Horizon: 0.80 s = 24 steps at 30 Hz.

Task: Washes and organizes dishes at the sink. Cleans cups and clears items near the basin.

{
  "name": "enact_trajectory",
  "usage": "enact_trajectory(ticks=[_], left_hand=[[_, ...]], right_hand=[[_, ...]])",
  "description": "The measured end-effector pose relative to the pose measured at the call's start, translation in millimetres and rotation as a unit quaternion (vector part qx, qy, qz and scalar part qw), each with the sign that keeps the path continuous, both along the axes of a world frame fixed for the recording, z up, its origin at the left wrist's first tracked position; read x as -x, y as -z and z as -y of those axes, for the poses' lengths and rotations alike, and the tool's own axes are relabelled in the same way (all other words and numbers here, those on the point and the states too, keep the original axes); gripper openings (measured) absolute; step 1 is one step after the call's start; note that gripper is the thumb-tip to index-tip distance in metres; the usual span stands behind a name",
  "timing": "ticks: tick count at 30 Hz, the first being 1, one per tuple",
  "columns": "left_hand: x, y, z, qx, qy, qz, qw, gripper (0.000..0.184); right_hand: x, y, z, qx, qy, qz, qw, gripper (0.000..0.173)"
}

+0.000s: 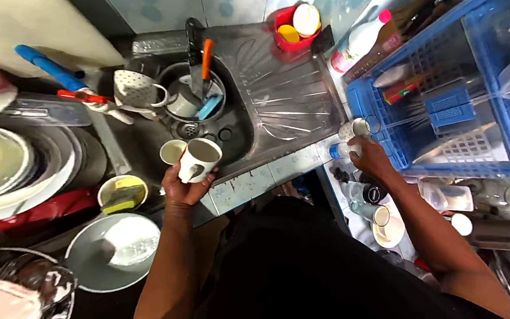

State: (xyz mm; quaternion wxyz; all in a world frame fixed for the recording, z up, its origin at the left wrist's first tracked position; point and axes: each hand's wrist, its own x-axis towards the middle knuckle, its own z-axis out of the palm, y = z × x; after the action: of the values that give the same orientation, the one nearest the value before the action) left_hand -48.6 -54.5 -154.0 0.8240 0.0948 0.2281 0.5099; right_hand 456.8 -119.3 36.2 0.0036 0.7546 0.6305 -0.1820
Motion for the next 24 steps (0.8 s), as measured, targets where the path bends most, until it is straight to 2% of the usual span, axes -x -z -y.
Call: enact_trajectory(ticks=[5, 11, 16, 20, 24], left_hand=[[3, 0, -2, 0.004, 0.005, 0.011, 1.000, 0.068], [2, -2, 0, 0.014, 0.000, 0.009, 1.000, 0.066], [4, 0, -1, 0.011, 0.006, 0.028, 1.000, 0.063], [3, -4, 0, 0.012, -0.002, -0.002, 1.000, 0.065], [4, -1, 0, 0.006, -0.001, 0.013, 1.000, 0.063]], right_hand=[[-40, 2, 27, 0.036, 0.050, 0.046, 0.997, 0.031], [-58, 20, 36, 0.073, 0.063, 0.082, 0.992, 0.031], [-52, 14, 38, 0.099, 0.071, 0.104, 0.987, 0.031], [-47, 5, 34, 0.121, 0.079, 0.112, 0.983, 0.036], [-22, -9, 5, 0.052, 0.013, 0.119, 0.991, 0.033]])
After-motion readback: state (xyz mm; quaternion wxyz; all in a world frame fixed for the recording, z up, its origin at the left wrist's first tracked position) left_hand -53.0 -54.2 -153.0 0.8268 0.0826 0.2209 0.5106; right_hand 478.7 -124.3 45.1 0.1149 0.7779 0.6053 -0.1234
